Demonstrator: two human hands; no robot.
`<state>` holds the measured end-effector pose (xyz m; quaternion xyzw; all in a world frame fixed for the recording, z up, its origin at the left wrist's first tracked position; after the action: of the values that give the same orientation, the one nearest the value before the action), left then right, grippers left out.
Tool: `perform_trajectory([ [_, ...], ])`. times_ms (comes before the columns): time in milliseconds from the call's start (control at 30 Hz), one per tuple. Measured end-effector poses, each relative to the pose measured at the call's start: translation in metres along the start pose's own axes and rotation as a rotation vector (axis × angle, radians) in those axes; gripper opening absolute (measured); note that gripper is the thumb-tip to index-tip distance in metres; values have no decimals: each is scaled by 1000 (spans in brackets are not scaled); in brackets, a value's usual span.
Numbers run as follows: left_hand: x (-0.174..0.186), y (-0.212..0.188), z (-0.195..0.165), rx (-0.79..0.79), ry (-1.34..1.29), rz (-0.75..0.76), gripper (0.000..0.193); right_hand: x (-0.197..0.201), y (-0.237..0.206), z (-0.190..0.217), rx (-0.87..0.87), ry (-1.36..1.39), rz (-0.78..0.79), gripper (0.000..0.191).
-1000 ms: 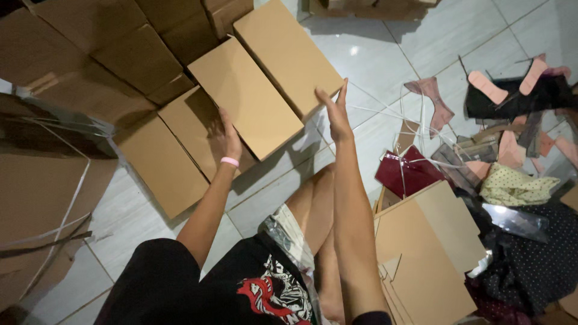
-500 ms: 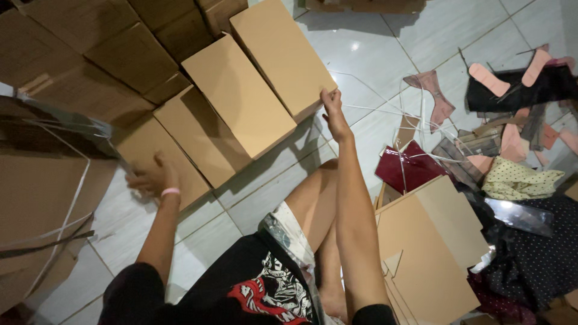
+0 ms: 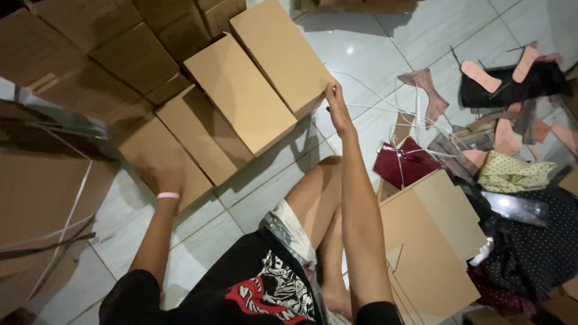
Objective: The person sits on the floor and repeatedly packs pairs of brown sandals into small cardboard boxes. They place the sandals inside, close the flaps, and stack the boxes to the side.
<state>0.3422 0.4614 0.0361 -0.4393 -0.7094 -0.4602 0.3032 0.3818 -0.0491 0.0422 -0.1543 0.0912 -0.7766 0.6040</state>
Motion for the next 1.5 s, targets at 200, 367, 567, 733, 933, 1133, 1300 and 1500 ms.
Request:
perform_trajectory([
  [200,-52,-36,-165,-455,-472,330,124,-2,-17,59,541,-423,-263,133],
  [367,-79,-52,-175,-498,-459,296,105,-28,-11,68,413,-970,-54,138],
  [567,-77,-49,-157,-463,-535,217,94,-41,-15,82,433,-922,5,127],
  [733,-78,-52,-159,-484,-510,164,97,-33,-14,77,350,-834,12,116],
  [933,-98,-52,-154,-364,-623,322,94,-31,-14,76,460,-797,33,112],
  [1133,-22,-60,-195,-554,-662,120,91,-6,-65,61,597,-855,-311,85],
  [1300,2,-147,-305,-1007,-983,567,30,15,-253,-57,533,-418,-553,49],
  [1500,-38,-353,-456,-2010,-825,934,45,16,-465,-183,1,-276,-771,36],
])
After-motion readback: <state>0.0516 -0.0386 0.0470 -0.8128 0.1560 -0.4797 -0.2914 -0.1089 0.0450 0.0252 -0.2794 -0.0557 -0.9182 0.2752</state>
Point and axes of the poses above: each hand's wrist, its own y-axis towards the middle knuckle, its own x-axis out of the back of the hand, z = x × y, the point moved 9 cm from there along y, towards the middle knuckle
